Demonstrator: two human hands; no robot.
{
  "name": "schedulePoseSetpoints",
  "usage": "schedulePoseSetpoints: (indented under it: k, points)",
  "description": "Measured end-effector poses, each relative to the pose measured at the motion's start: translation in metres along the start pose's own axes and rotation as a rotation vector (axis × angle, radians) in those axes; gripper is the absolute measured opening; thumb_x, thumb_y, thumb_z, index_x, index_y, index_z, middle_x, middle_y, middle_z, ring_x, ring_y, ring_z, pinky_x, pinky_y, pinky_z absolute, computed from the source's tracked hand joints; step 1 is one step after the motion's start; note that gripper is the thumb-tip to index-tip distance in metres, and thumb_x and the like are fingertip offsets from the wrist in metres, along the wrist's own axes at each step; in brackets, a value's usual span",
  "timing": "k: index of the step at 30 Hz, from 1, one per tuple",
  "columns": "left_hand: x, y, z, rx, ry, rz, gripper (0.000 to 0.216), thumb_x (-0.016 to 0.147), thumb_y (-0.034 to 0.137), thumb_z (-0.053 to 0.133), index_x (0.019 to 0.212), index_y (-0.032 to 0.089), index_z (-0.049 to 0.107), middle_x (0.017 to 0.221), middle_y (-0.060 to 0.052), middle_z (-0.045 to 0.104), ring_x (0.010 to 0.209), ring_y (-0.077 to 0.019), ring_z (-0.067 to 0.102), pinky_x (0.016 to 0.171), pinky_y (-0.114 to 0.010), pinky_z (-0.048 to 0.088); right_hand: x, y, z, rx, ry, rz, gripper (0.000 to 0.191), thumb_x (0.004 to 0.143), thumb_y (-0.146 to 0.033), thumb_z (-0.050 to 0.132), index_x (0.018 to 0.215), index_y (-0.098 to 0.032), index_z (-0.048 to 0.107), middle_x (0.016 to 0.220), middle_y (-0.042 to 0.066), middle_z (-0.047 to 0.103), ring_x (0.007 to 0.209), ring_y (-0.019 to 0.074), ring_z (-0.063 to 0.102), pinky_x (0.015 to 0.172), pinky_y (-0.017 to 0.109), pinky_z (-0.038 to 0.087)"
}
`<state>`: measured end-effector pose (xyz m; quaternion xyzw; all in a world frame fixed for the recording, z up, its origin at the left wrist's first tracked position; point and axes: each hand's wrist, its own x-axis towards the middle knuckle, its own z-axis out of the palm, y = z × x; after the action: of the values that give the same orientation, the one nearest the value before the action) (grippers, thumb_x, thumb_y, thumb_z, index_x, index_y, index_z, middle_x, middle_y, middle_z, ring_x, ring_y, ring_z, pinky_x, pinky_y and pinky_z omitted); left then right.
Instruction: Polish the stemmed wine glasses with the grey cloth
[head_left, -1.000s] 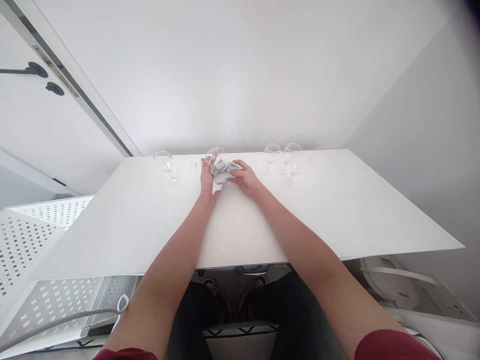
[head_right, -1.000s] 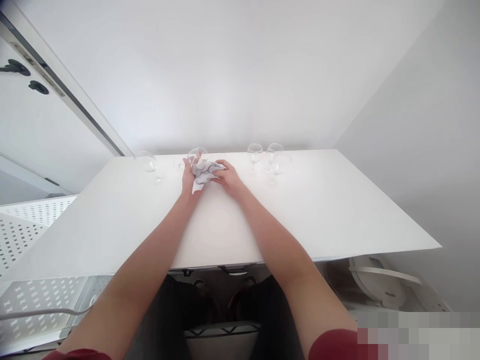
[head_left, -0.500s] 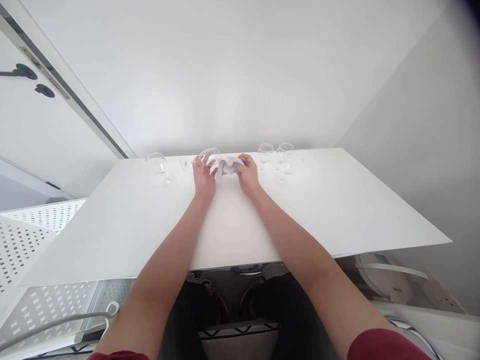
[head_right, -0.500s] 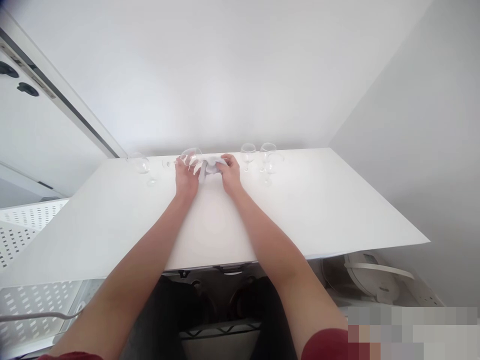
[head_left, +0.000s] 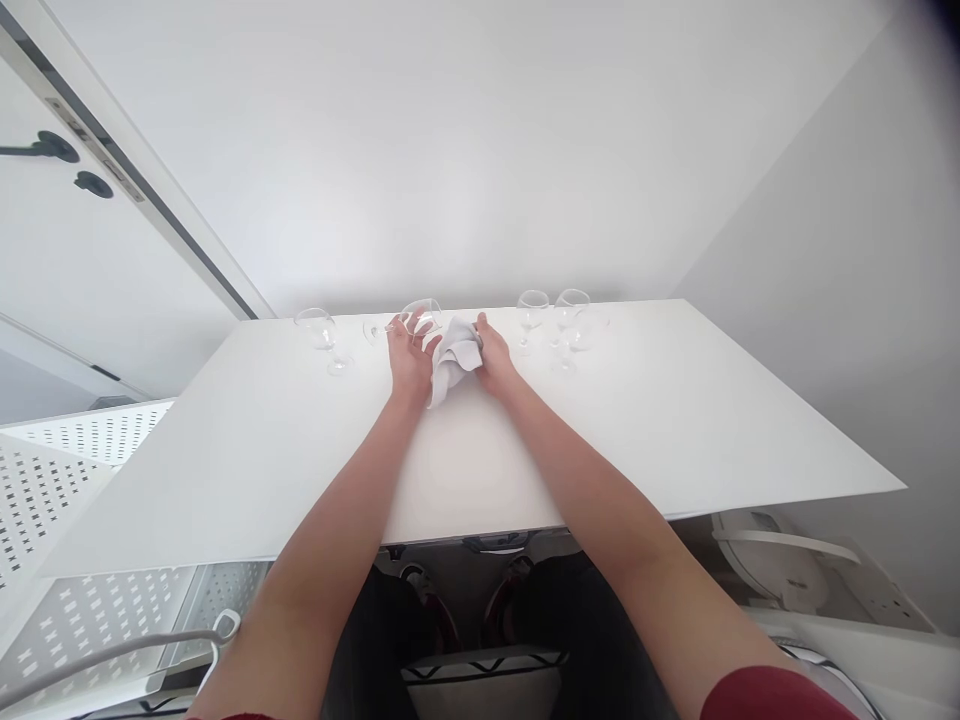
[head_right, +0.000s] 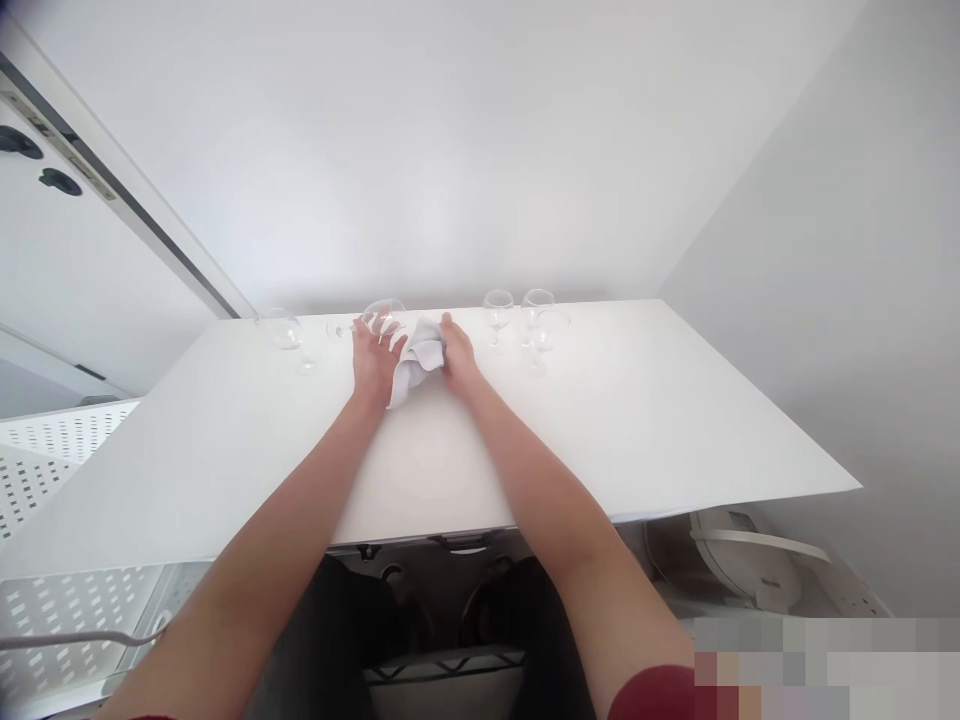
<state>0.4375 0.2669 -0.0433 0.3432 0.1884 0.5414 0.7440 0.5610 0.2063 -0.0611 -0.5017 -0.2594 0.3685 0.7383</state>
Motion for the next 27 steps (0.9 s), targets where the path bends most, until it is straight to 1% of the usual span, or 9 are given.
schedulePoseSetpoints:
  k: [2, 3, 6, 10, 14, 17, 19, 23, 27]
  points:
    - [0.002, 0.000, -0.002, 0.000, -0.005, 0.022, 0.032, 0.096, 0.059, 0.059, 0.112, 0.032, 0.060, 0.146, -0.004, 0.059, 0.117, -0.0179, 0.065, 0.098, -0.035, 0.056, -0.003, -0.003, 0.001, -0.018, -0.122, 0.030, 0.046, 0.071, -0.062, 0.078, 0.083, -0.023, 0.056, 0.079, 0.000, 0.059, 0.072, 0.0163, 0.055, 0.064, 0.030, 0.046]
    - [0.003, -0.001, -0.003, 0.000, -0.009, 0.035, 0.031, 0.096, 0.059, 0.058, 0.111, 0.031, 0.059, 0.147, -0.004, 0.059, 0.117, -0.0175, 0.066, 0.097, -0.035, 0.056, -0.004, -0.004, 0.001, -0.036, -0.132, 0.016, 0.043, 0.069, -0.056, 0.081, 0.082, -0.023, 0.056, 0.080, -0.001, 0.059, 0.073, 0.0160, 0.055, 0.066, 0.030, 0.046]
    - [0.005, -0.002, -0.006, 0.017, 0.000, 0.057, 0.033, 0.097, 0.060, 0.057, 0.111, 0.031, 0.058, 0.148, -0.005, 0.058, 0.115, -0.0172, 0.066, 0.093, -0.034, 0.056, -0.007, -0.009, 0.001, -0.079, 0.032, -0.165, 0.033, 0.075, -0.044, 0.075, 0.077, -0.023, 0.050, 0.076, -0.004, 0.051, 0.072, 0.0145, 0.050, 0.068, 0.029, 0.044]
    - [0.003, -0.001, -0.005, 0.039, 0.005, 0.052, 0.034, 0.096, 0.061, 0.057, 0.112, 0.031, 0.059, 0.146, -0.006, 0.059, 0.113, -0.0173, 0.066, 0.089, -0.032, 0.057, -0.012, -0.014, 0.000, -0.257, 0.256, -0.428, 0.030, 0.093, -0.050, 0.055, 0.079, -0.026, 0.043, 0.081, -0.002, 0.046, 0.078, 0.0169, 0.046, 0.074, 0.031, 0.044]
    - [-0.001, -0.001, -0.001, 0.075, -0.020, 0.067, 0.031, 0.095, 0.057, 0.062, 0.112, 0.031, 0.059, 0.142, -0.005, 0.062, 0.108, -0.0160, 0.067, 0.085, -0.030, 0.057, -0.013, -0.009, 0.000, -0.410, 0.359, -0.501, 0.034, 0.096, -0.057, 0.049, 0.081, -0.027, 0.042, 0.085, 0.001, 0.045, 0.079, 0.0197, 0.046, 0.076, 0.034, 0.045]
    - [-0.004, -0.004, 0.002, 0.129, 0.005, 0.084, 0.029, 0.094, 0.054, 0.065, 0.111, 0.032, 0.060, 0.135, -0.004, 0.066, 0.104, -0.0156, 0.066, 0.081, -0.028, 0.057, -0.010, -0.002, 0.003, -0.327, 0.298, -0.406, 0.034, 0.097, -0.060, 0.047, 0.085, -0.028, 0.045, 0.083, 0.000, 0.048, 0.077, 0.0199, 0.049, 0.073, 0.035, 0.047]
    - [-0.005, -0.006, 0.002, 0.172, 0.012, 0.108, 0.027, 0.093, 0.051, 0.067, 0.110, 0.032, 0.060, 0.130, -0.004, 0.068, 0.104, -0.0155, 0.065, 0.079, -0.026, 0.056, -0.010, -0.001, 0.006, -0.229, 0.239, -0.346, 0.034, 0.097, -0.061, 0.047, 0.095, -0.028, 0.051, 0.092, 0.002, 0.056, 0.084, 0.0201, 0.055, 0.078, 0.035, 0.050]
    - [-0.005, -0.006, 0.000, 0.203, 0.022, 0.142, 0.023, 0.094, 0.047, 0.068, 0.109, 0.031, 0.060, 0.128, -0.003, 0.069, 0.105, -0.0144, 0.064, 0.081, -0.023, 0.054, -0.016, -0.005, 0.014, -0.135, 0.058, -0.367, 0.036, 0.095, -0.059, 0.053, 0.114, -0.028, 0.056, 0.114, 0.006, 0.064, 0.104, 0.0210, 0.061, 0.093, 0.037, 0.051]
    - [-0.003, -0.006, -0.002, 0.206, 0.043, 0.136, 0.022, 0.096, 0.047, 0.066, 0.110, 0.032, 0.061, 0.127, -0.002, 0.069, 0.104, -0.0139, 0.064, 0.081, -0.022, 0.052, -0.026, -0.010, 0.019, -0.148, -0.150, -0.360, 0.037, 0.093, -0.049, 0.060, 0.123, -0.030, 0.052, 0.117, 0.005, 0.066, 0.106, 0.0212, 0.063, 0.095, 0.038, 0.051]
